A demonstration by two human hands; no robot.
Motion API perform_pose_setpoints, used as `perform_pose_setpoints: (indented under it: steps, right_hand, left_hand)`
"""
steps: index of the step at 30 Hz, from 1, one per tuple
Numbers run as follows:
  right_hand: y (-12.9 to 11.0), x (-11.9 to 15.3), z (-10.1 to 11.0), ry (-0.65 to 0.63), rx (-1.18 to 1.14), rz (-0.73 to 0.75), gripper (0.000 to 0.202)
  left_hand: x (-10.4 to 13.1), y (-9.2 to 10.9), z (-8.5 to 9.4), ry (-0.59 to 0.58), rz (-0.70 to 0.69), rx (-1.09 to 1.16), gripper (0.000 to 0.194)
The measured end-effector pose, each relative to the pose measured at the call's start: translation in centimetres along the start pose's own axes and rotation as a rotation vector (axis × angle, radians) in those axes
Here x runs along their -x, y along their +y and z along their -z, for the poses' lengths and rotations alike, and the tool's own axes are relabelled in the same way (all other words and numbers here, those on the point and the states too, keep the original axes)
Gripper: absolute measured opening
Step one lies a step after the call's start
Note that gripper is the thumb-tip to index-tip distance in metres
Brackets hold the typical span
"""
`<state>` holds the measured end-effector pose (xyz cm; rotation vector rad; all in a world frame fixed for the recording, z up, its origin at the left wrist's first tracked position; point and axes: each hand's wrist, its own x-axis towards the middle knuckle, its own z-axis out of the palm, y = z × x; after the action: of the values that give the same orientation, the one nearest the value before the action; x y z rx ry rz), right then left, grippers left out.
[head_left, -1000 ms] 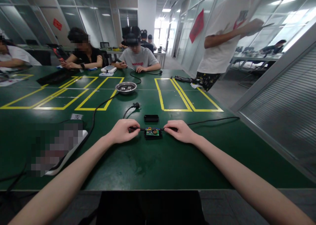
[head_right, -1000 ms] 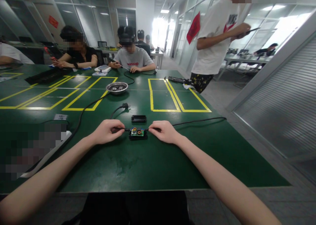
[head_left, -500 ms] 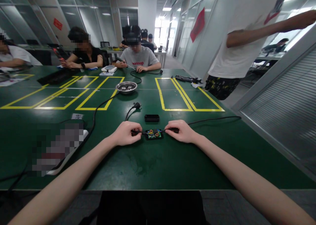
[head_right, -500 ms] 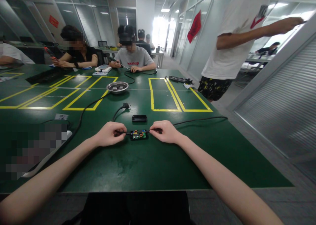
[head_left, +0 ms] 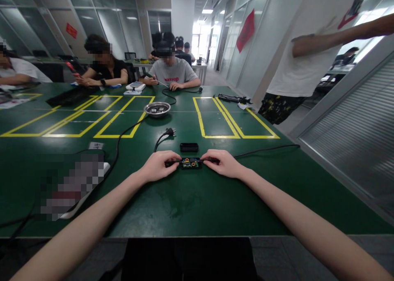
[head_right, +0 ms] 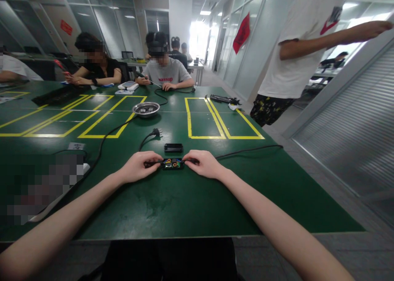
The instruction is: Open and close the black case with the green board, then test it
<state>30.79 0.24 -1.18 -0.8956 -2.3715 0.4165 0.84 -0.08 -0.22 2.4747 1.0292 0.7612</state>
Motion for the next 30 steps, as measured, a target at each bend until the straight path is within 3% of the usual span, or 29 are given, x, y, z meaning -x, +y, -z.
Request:
perform_pose_setpoints:
  steps: [6,11,18,30]
  right_hand:
    - [-0.1,0.1,0.3,-0.017,0.103,0.058,0.021]
    - [0.1,0.0,-0.2,0.027,0.251,0.108,0.025]
    - [0.6,-0.1,-0.9,0.11,0.182,0.106,0.022]
    - [-0.3,-1.0,-0.8,0.056,0.228,0.168,0.024]
  left_hand:
    - [-0.1,0.0,0.4,-0.045,-0.019,-0.063,0.024]
    - [-0.3,-0.3,0.3,-0.004,-0.038,-0.162,0.023]
    - [-0.3,-0.6,0.2,0.004,-0.077,-0.252,0.02]
    - [-0.7,0.2,0.0,-0.017,-0.158,-0.364,0.022]
